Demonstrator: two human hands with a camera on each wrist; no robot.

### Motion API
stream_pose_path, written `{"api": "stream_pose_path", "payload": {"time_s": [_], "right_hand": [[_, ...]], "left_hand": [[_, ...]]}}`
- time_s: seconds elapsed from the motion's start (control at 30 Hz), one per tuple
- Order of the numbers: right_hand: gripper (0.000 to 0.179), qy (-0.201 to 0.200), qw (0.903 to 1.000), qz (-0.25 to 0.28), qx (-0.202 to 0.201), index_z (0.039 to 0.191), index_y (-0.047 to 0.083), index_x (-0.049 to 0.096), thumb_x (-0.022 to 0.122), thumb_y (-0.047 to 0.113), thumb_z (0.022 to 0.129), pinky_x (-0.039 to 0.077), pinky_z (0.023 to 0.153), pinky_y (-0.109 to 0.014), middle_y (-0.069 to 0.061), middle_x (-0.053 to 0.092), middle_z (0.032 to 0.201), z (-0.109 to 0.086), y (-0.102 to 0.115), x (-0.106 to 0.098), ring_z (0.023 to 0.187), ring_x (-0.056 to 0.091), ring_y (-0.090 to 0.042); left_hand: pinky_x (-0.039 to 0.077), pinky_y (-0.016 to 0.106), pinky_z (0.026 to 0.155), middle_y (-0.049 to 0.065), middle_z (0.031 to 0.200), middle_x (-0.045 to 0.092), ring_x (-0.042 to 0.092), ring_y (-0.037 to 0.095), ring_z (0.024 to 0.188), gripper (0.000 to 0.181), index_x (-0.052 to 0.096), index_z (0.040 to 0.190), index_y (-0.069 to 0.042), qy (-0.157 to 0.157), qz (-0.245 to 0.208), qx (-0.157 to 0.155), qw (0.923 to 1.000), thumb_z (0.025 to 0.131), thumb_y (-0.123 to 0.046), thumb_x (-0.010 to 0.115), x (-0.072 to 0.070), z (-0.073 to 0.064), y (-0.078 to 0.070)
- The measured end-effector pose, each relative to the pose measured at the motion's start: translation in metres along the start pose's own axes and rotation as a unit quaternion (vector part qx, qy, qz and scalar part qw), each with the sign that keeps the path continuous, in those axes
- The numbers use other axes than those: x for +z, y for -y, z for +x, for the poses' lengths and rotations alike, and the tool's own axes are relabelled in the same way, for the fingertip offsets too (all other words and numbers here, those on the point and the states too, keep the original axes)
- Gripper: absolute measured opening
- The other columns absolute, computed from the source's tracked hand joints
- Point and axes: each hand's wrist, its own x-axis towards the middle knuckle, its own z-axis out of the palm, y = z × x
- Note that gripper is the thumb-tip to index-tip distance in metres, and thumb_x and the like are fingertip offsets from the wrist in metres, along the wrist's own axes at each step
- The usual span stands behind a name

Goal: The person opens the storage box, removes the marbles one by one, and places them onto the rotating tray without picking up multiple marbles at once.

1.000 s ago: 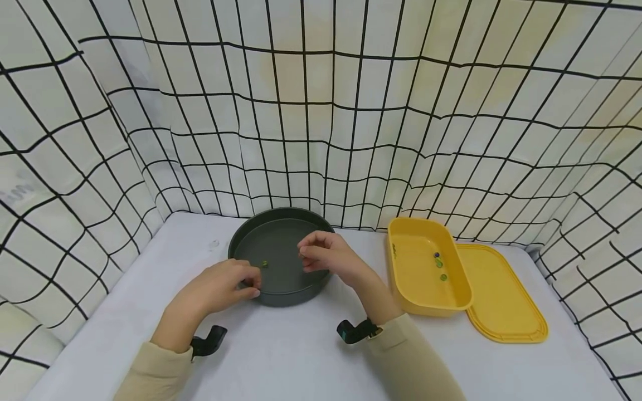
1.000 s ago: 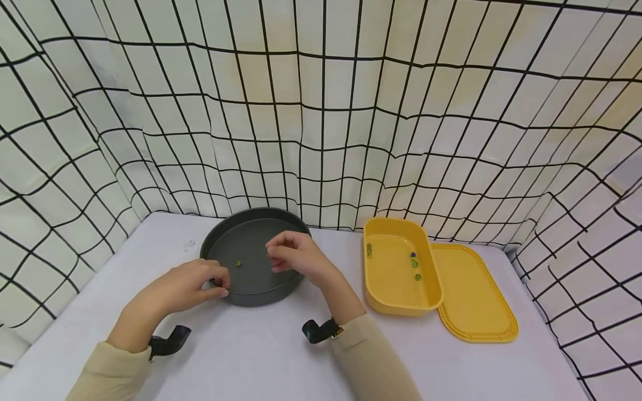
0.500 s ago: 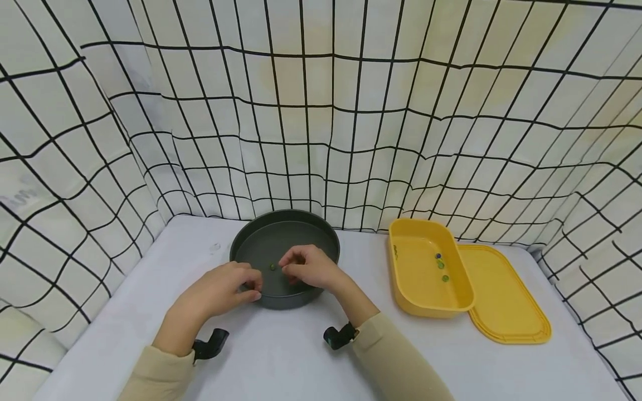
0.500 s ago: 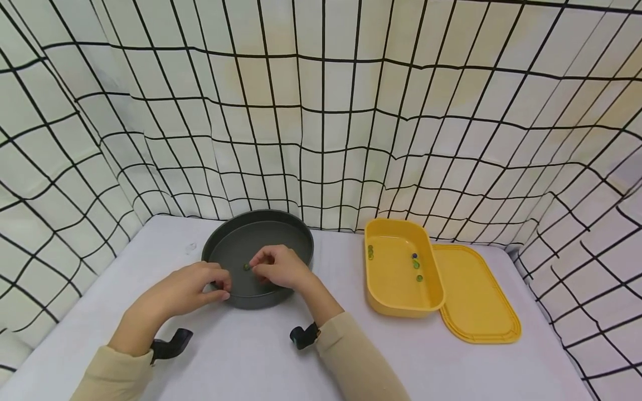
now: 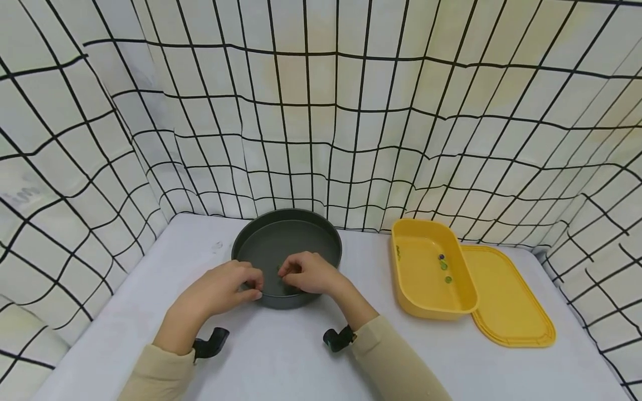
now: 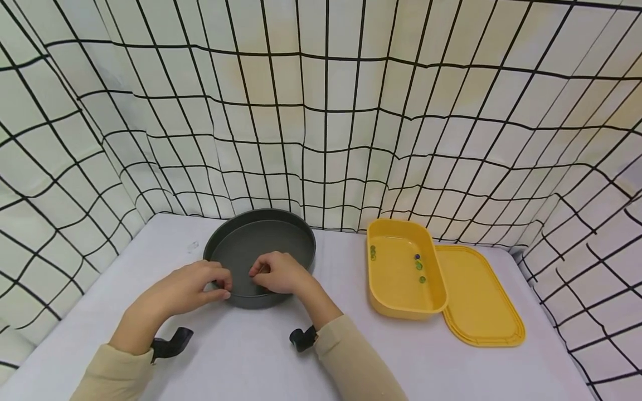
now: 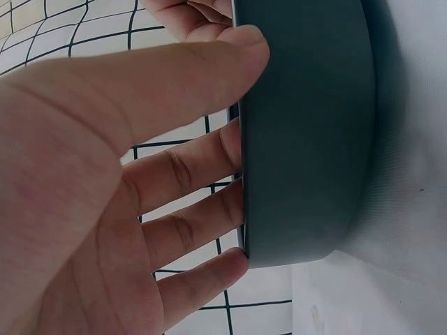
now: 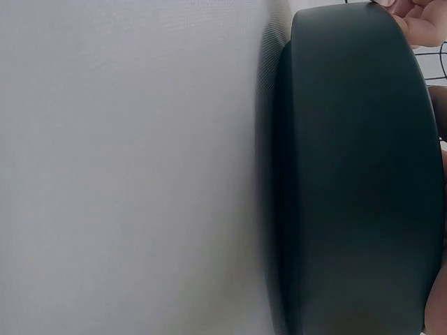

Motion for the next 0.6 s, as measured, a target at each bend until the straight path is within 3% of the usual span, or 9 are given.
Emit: {"api": "stream_pose_path", "payload": {"time_s": [0.3,0.4,0.47,0.6], "right_hand": [[0.013,-0.025,0.9996,0.015,-0.006,0.103,0.014,0.073,0.065,0.018,0.093,0.049,0.066,-0.023,0.01,0.068,0.083,-0.002,0.001,0.0,0.071,0.06,-0.006],[0.015,-0.044,0.9963,0.072,-0.017,0.106,0.011,0.072,0.065,0.017,0.094,0.052,0.067,-0.025,0.006,0.068,0.085,-0.004,-0.001,0.0,0.072,0.063,-0.01],[0.019,-0.054,0.9867,0.151,-0.028,0.11,0.004,0.069,0.065,0.015,0.095,0.056,0.072,-0.028,0.0,0.069,0.09,-0.009,-0.002,-0.004,0.077,0.066,-0.014],[0.025,-0.073,0.9508,0.298,-0.041,0.118,-0.007,0.061,0.062,0.008,0.097,0.059,0.079,-0.038,-0.012,0.066,0.098,-0.026,-0.006,-0.021,0.083,0.068,-0.02]], "left_hand": [[0.044,0.031,0.068,-0.015,0.082,0.056,0.054,0.013,0.078,0.018,0.065,0.083,-0.031,0.003,-0.005,0.003,1.0,0.086,-0.019,0.078,-0.001,0.002,0.0],[0.044,0.03,0.068,-0.015,0.082,0.056,0.054,0.013,0.078,0.019,0.065,0.082,-0.031,0.002,-0.004,0.003,1.0,0.086,-0.019,0.079,-0.001,0.002,0.0],[0.044,0.031,0.069,-0.014,0.082,0.056,0.054,0.013,0.078,0.019,0.065,0.082,-0.031,0.001,-0.003,0.004,1.0,0.085,-0.019,0.079,-0.001,0.001,0.001],[0.044,0.031,0.069,-0.014,0.083,0.056,0.054,0.013,0.078,0.018,0.064,0.082,-0.031,0.001,-0.002,0.006,1.0,0.086,-0.019,0.078,0.0,0.001,0.001]]}}
